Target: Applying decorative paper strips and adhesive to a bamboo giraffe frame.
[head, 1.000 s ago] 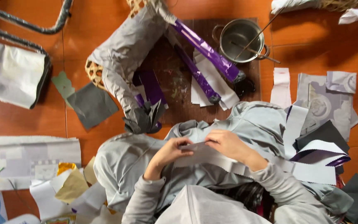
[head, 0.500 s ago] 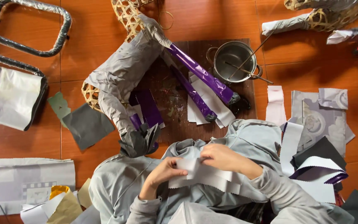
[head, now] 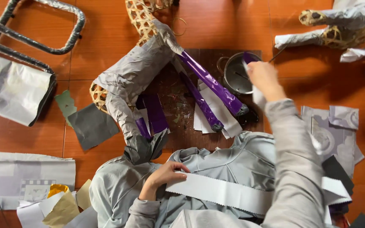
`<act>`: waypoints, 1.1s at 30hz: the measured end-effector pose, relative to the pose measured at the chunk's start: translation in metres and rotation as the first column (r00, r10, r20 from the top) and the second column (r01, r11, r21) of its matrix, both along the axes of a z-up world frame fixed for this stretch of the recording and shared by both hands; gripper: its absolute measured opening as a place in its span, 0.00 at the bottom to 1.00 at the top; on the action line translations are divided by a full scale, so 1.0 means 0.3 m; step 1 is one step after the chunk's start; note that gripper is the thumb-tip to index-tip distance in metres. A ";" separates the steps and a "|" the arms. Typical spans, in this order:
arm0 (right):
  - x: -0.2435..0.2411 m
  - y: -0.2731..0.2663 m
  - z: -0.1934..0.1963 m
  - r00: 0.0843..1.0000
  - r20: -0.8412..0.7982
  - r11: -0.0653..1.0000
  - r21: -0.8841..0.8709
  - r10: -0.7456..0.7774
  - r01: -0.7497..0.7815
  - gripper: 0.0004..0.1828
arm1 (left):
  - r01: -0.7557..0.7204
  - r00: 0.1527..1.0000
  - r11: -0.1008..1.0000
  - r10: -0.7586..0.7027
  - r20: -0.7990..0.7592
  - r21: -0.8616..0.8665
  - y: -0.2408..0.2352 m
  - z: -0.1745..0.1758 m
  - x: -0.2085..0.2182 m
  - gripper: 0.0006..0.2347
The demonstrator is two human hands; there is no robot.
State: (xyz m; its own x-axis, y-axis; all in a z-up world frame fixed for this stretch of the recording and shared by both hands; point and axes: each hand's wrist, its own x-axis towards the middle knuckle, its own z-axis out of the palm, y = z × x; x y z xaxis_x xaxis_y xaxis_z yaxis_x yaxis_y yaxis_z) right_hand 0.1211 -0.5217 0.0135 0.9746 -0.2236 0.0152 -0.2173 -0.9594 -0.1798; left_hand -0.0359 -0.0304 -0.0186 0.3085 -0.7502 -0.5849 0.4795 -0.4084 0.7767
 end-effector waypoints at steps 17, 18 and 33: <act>0.193 -0.011 -0.469 0.965 -0.248 0.664 0.737 0.090 0.127 0.25 | -0.067 0.954 0.995 0.041 0.297 0.076 -0.007 -0.043 -0.005 0.12; 0.192 0.002 -0.461 0.942 -0.322 0.636 0.747 0.096 0.191 0.22 | -0.064 0.933 0.995 0.034 0.358 0.072 -0.006 -0.055 -0.007 0.12; -0.215 0.209 0.408 0.937 0.264 0.161 0.960 -0.230 -0.231 0.13 | -0.332 0.704 0.942 0.280 0.652 -0.047 -0.028 -0.199 -0.033 0.17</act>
